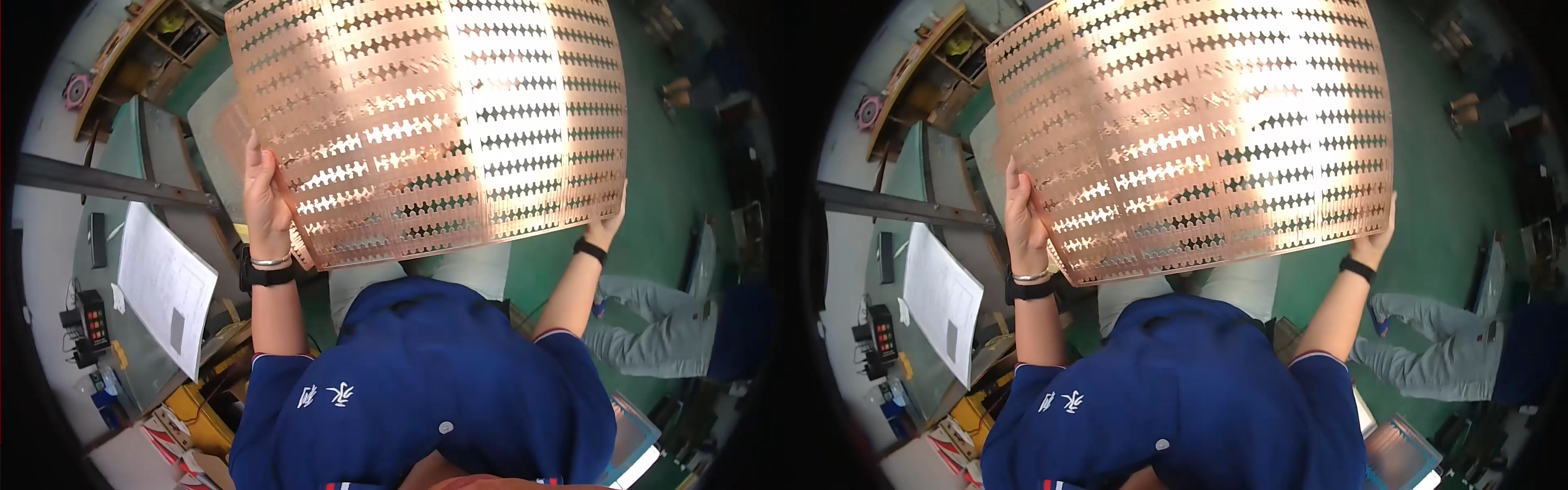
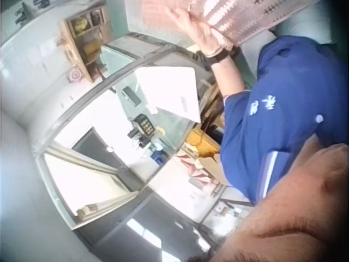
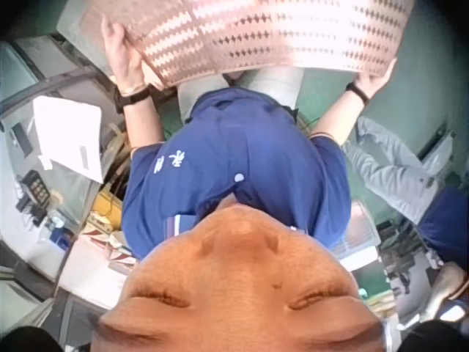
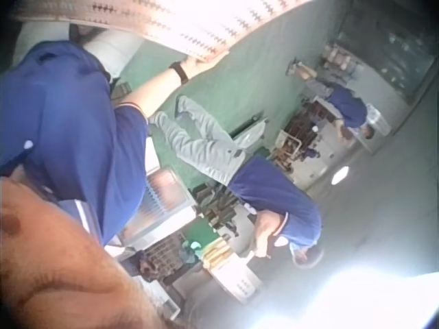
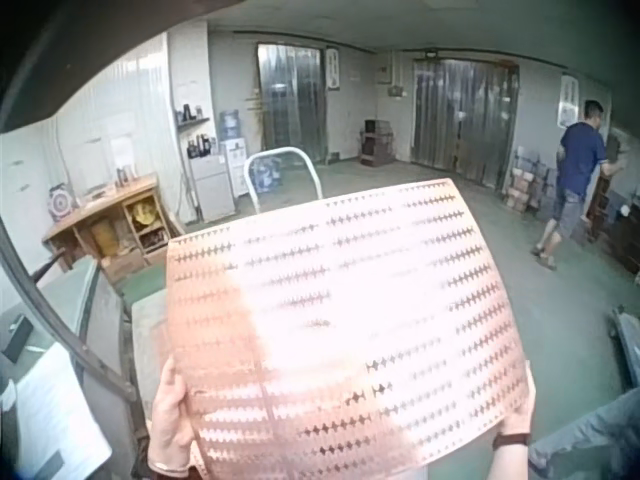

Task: The recorder is inspecting large perforated copper-colored sheets and using a marker to label or sign the edge of one.

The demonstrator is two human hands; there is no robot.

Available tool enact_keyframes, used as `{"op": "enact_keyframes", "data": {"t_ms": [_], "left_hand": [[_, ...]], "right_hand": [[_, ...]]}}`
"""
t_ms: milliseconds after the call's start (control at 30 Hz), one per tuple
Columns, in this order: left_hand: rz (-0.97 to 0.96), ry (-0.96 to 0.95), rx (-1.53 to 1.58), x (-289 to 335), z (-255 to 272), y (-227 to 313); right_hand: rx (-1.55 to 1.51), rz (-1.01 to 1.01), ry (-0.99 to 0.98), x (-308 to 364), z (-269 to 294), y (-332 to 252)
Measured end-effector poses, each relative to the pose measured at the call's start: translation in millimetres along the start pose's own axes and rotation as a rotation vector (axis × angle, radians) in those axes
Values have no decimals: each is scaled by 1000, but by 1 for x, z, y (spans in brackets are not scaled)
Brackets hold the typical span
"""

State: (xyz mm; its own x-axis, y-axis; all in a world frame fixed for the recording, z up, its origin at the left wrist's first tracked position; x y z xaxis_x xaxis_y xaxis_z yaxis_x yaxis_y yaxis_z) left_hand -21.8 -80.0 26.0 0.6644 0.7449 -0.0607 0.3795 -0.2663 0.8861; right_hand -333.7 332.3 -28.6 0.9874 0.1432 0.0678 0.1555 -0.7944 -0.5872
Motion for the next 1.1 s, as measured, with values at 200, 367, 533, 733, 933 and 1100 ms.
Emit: {"op": "enact_keyframes", "data": {"t_ms": [200,367,533,733,933,1100], "left_hand": [[-82,-1,-70,-3,0,10],[-122,-20,-92,5,1,12],[-86,43,-90,2,13,3],[-109,71,-30,3,4,7],[-135,46,-11,1,6,3],[-109,16,-56,-1,-2,-2]], "right_hand": [[273,-124,-320,10,-5,-9],[237,-135,-295,17,7,-6],[158,-146,-277,19,10,-3],[108,-164,-272,21,9,-3],[187,-139,-237,22,11,0],[204,-146,-225,24,15,0]]}}
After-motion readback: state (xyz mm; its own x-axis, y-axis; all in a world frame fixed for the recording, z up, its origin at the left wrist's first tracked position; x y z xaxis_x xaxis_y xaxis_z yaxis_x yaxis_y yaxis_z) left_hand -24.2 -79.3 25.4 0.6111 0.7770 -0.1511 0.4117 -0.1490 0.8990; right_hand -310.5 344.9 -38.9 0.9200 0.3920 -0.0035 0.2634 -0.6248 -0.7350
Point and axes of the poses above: each hand's wrist, its own x-axis away from the middle knuckle, its own z-axis out of the back of the hand, y = z × x, the point moved 1 cm from there along -x, towards the middle knuckle, and after that the axes turned 13 degrees about -x, right-handed, at the moved point
